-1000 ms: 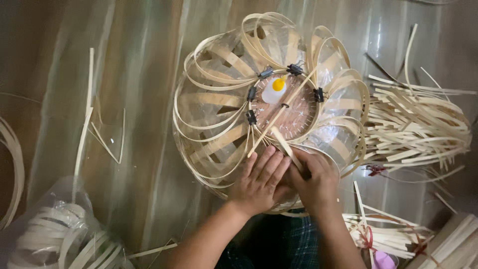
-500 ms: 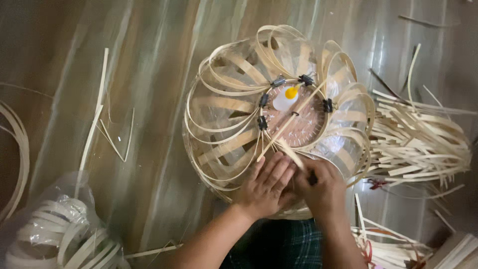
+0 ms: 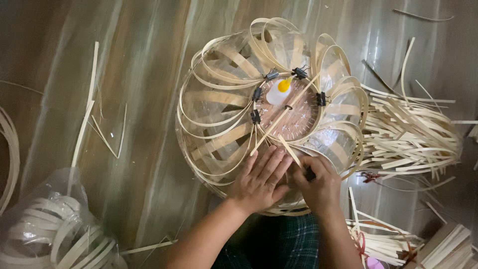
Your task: The person weaves thin bamboo strips into a spherical frame, securing them with black clips and applying adhesive from a bottle. They use a small knife to trim the strips while sitting on a tiled floor.
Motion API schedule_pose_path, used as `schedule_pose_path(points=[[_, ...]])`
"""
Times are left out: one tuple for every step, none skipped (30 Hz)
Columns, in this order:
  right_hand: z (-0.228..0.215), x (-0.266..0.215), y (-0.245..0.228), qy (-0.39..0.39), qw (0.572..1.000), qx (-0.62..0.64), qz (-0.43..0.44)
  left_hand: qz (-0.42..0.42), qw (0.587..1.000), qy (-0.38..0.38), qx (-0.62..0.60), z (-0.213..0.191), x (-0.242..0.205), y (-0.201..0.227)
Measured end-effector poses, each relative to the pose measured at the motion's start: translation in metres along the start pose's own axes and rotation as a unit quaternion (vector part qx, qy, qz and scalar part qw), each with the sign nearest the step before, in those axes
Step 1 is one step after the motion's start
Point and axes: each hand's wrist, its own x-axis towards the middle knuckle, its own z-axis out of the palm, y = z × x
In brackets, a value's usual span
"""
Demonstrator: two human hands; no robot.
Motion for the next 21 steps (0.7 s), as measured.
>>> schedule_pose_path(points=[[0.001,0.002,-0.002,0.002,1.0,0.009,-0.013,0.003,1.0,0.001,0.013,0.0,0.001,0.0],[0.002,0.003,-0.005,0.003,1.0,0.001,-0.006,0.004,1.0,0.001,0.027,-0.001,0.001,0.001],[0.002,0.004,-0.007,0.003,1.0,-0.008,0.001,0.005,0.999,0.001,0.04,-0.001,0.001,0.0],[0.001,0.004,-0.009,0.005,1.0,-0.018,0.009,0.003,0.999,-0.004,0.044,-0.002,0.001,0.001],[0.0,0.006,-0.01,-0.003,1.0,-0.006,0.008,0.0,0.999,-0.009,0.048,-0.002,0.002,0.001],[-0.001,0.005,-0.011,-0.01,1.0,0.005,0.01,0.0,0.999,-0.015,0.051,-0.003,0.002,0.002],[-0.003,0.005,-0.012,-0.016,1.0,0.016,0.011,0.0,0.998,-0.018,0.06,-0.003,0.003,0.003],[-0.003,0.006,-0.013,-0.013,1.0,0.016,0.015,-0.001,0.997,-0.02,0.07,-0.005,0.004,0.004],[-0.002,0.007,-0.015,-0.011,1.0,0.017,0.019,-0.002,0.997,-0.021,0.08,-0.006,0.004,0.003],[-0.002,0.008,-0.016,-0.009,1.0,0.017,0.022,-0.001,0.997,-0.021,0.074,-0.007,0.005,0.003],[-0.001,0.009,-0.017,-0.006,1.0,0.019,0.019,0.001,0.998,-0.021,0.067,-0.008,0.005,0.002],[-0.001,0.009,-0.018,-0.004,1.0,0.02,0.016,0.002,0.998,-0.021,0.059,-0.008,0.005,0.003],[-0.002,0.008,-0.018,-0.002,1.0,0.02,0.014,-0.001,0.998,-0.022,0.062,-0.009,0.005,0.003],[-0.003,0.006,-0.018,0.0,1.0,0.024,0.007,-0.002,0.998,-0.024,0.066,-0.009,0.005,0.003],[-0.006,0.004,-0.018,0.002,1.0,0.027,-0.001,-0.003,0.997,-0.026,0.069,-0.009,0.005,0.004],[-0.008,0.002,-0.018,0.005,0.999,0.031,-0.009,-0.004,0.997,-0.028,0.069,-0.009,0.006,0.004],[-0.01,0.0,-0.018,0.023,0.998,0.049,-0.016,-0.005,0.997,-0.029,0.069,-0.009,0.007,0.004],[-0.014,-0.003,-0.018,0.041,0.997,0.067,-0.023,-0.006,0.997,-0.029,0.068,-0.009,0.008,0.004],[-0.017,-0.005,-0.016,0.059,0.994,0.085,-0.031,-0.006,0.997,-0.033,0.063,-0.01,0.008,0.004],[-0.02,-0.007,-0.015,0.05,0.997,0.065,-0.015,-0.007,0.998,-0.037,0.057,-0.01,0.008,0.004],[-0.022,-0.008,-0.012,0.04,0.998,0.046,0.002,-0.007,0.998,-0.041,0.052,-0.01,0.009,0.003]])
